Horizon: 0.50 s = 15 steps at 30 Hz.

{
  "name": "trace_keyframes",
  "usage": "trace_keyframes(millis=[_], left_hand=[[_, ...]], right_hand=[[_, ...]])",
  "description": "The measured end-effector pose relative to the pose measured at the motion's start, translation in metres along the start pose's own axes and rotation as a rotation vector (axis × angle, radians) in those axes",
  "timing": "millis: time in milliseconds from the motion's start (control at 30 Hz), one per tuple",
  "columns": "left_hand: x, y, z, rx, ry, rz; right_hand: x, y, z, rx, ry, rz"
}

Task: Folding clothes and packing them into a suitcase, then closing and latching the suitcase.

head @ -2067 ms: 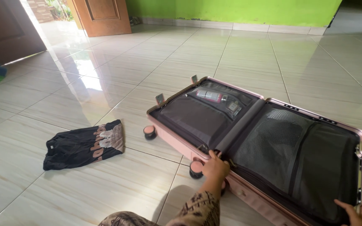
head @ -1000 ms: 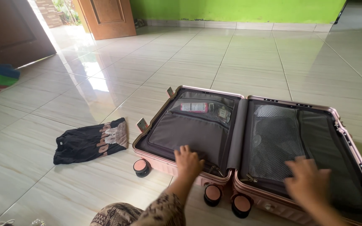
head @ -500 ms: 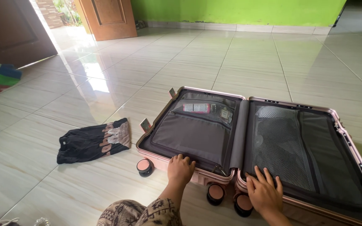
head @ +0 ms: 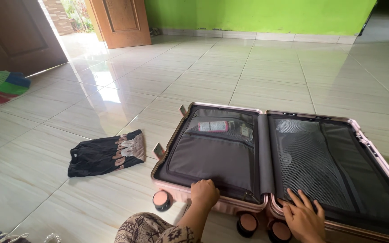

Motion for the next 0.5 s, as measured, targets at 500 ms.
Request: trace_keyframes(millis=[500], left_hand=[[0.034, -0.091, -0.15, 0.233, -0.552, 0.412]], right_hand=[[-0.065, 0.022, 0.185, -0.31, 0.13, 0.656]])
Point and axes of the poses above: each hand's wrist, its own x-axis away from the middle knuckle, its own y-axis out of the palm, z = x × y, the point moved 4 cm from there along -x, towards the middle knuckle, and after that the axes turned 12 degrees about -z, right-handed, at the moved point
